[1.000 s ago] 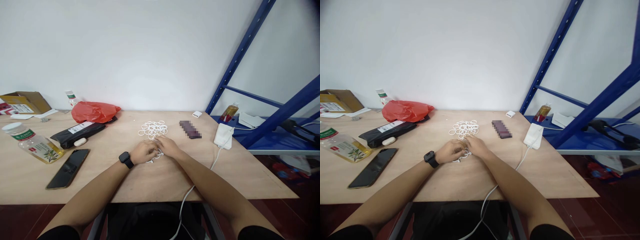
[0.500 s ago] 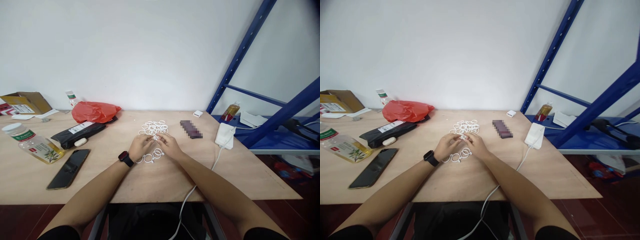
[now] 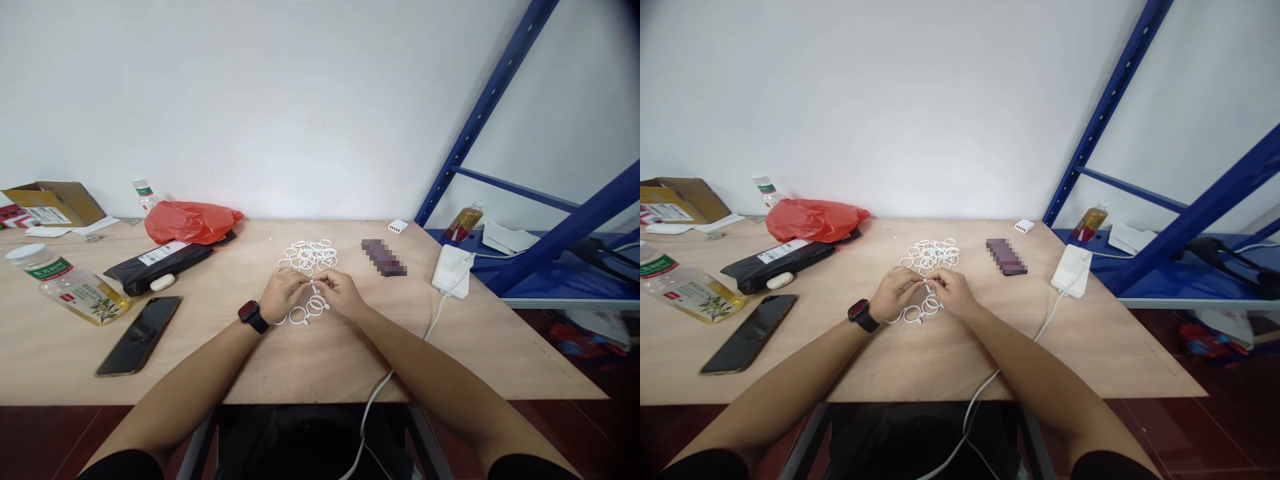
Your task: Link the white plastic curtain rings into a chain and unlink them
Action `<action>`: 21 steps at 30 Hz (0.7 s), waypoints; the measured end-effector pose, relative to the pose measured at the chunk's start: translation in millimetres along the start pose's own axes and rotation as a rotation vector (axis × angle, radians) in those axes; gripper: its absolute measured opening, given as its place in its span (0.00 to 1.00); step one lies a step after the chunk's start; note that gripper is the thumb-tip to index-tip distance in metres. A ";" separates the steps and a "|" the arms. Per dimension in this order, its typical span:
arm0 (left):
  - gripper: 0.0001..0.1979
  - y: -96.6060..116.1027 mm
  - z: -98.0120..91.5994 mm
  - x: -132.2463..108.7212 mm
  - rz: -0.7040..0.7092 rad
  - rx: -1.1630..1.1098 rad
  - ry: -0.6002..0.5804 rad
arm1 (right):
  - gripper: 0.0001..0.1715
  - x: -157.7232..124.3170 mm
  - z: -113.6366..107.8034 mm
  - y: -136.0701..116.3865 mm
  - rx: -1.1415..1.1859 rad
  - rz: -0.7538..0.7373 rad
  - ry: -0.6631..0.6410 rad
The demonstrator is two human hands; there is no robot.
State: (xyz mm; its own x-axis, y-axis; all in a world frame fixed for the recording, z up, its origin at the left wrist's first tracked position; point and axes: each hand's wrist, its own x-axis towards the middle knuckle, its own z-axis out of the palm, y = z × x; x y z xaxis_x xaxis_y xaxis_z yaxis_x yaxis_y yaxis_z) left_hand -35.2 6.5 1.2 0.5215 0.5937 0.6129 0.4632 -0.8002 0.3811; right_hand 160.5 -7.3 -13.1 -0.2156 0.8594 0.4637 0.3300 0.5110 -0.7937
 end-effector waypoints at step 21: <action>0.08 2.0 -0.7 3.4 0.126 -0.061 -0.189 | 0.19 18.3 -24.2 33.7 -0.450 0.086 -0.045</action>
State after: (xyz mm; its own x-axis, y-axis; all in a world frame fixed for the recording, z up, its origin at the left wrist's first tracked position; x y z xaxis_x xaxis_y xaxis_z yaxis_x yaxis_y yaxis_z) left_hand -33.0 6.8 4.5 0.7000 0.4898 0.5197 0.3446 -0.8691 0.3550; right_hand 190.0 26.1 -21.8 -0.2062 0.9022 0.3788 0.7124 0.4038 -0.5739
